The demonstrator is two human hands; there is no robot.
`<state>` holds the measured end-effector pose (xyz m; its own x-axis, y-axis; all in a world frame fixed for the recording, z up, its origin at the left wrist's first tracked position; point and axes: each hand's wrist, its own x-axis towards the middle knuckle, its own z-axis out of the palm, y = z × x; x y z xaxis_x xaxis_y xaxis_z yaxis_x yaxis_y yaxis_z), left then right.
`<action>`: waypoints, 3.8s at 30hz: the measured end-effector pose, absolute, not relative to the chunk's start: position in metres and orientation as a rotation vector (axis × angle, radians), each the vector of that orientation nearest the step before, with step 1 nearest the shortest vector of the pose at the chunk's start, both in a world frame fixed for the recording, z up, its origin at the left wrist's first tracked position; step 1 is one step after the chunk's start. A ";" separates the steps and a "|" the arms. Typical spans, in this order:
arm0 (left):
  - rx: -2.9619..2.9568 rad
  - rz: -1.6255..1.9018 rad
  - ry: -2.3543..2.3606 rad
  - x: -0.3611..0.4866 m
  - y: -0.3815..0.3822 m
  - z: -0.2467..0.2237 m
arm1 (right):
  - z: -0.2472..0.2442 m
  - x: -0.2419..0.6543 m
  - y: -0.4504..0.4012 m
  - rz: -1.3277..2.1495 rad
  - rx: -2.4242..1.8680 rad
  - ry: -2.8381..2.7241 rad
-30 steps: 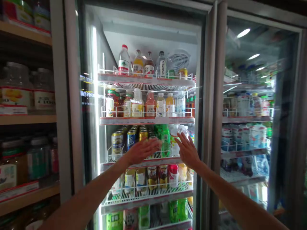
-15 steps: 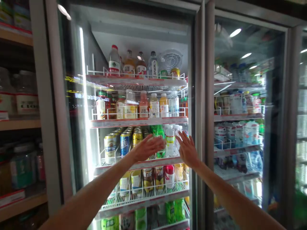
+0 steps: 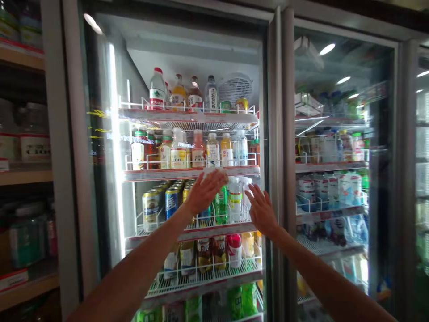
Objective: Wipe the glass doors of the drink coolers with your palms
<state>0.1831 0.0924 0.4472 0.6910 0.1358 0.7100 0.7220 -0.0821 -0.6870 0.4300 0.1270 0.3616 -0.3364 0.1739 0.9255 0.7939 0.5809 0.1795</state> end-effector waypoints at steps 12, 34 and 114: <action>-1.761 -0.334 -0.496 0.215 0.103 0.405 | 0.369 0.438 0.135 -0.802 -0.845 -1.792; -1.500 -0.832 -0.953 0.182 0.096 0.490 | 0.376 0.440 0.134 -0.797 -0.806 -1.694; -1.616 -0.471 -0.894 0.124 0.064 0.480 | 0.380 0.414 0.126 -0.828 -0.565 -1.872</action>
<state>0.1243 0.0639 0.4800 0.6262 0.2954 0.7215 0.7621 -0.0365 -0.6464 0.4145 0.1255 0.3797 -0.4174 0.0261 0.9084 0.6896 0.6601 0.2978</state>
